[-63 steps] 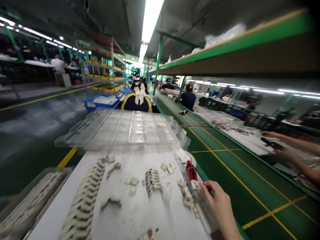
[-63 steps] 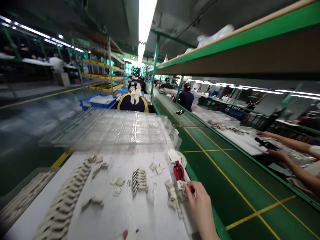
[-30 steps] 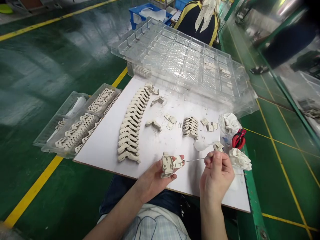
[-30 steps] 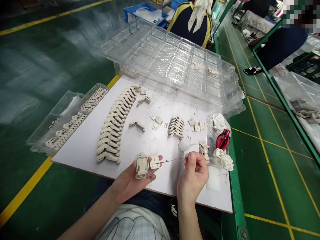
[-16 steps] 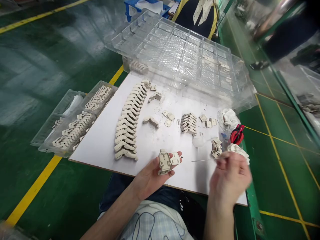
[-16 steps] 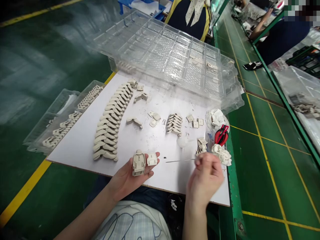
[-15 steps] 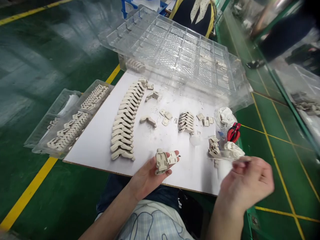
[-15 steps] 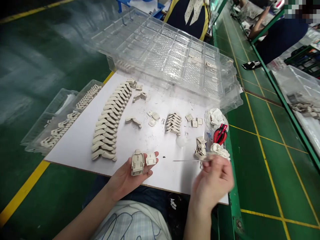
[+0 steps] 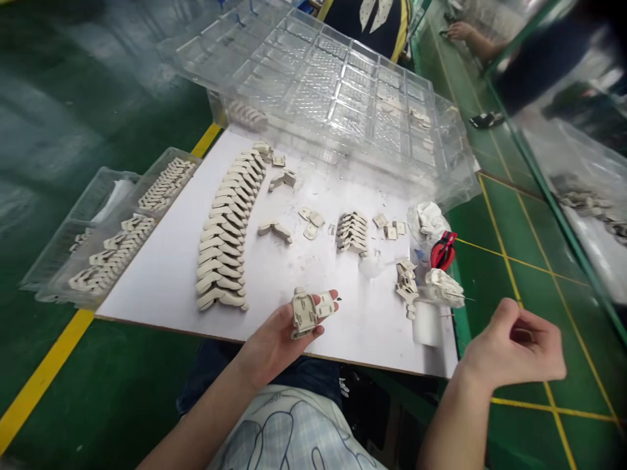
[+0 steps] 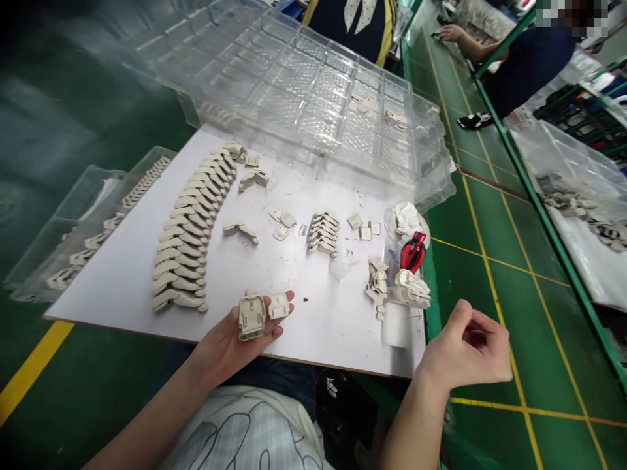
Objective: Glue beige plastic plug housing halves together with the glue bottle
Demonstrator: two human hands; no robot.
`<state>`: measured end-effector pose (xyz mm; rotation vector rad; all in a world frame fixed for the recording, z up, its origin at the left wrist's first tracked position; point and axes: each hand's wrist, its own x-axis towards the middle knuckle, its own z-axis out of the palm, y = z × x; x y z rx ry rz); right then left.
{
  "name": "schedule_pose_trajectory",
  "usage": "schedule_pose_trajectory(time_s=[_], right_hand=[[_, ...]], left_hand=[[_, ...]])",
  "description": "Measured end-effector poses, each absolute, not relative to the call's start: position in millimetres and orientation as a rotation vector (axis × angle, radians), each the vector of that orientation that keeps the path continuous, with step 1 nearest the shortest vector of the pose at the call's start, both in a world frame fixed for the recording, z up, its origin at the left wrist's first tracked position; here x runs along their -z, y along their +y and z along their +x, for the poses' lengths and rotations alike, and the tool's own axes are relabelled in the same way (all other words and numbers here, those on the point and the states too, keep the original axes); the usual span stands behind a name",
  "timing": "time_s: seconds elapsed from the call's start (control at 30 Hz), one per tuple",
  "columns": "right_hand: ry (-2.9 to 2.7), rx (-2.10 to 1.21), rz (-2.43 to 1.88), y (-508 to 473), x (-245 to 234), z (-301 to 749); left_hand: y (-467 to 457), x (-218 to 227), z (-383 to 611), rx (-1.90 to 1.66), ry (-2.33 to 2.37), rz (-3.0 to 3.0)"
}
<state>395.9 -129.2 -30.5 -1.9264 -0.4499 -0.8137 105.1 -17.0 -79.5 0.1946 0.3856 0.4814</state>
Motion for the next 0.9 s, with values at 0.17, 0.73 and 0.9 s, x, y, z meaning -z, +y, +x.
schedule_pose_trajectory(time_s=[0.17,0.73,0.9], right_hand=[[-0.493,0.142,-1.732,-124,26,347],[-0.457,-1.440,-1.201,-102,47,240],[-0.666,-0.856,-1.490,-110,44,242]], left_hand=[[-18,71,102,-0.436,0.340,0.303],[-16,66,96,-0.333,0.227,0.415],[-18,56,102,-0.480,0.461,0.489]])
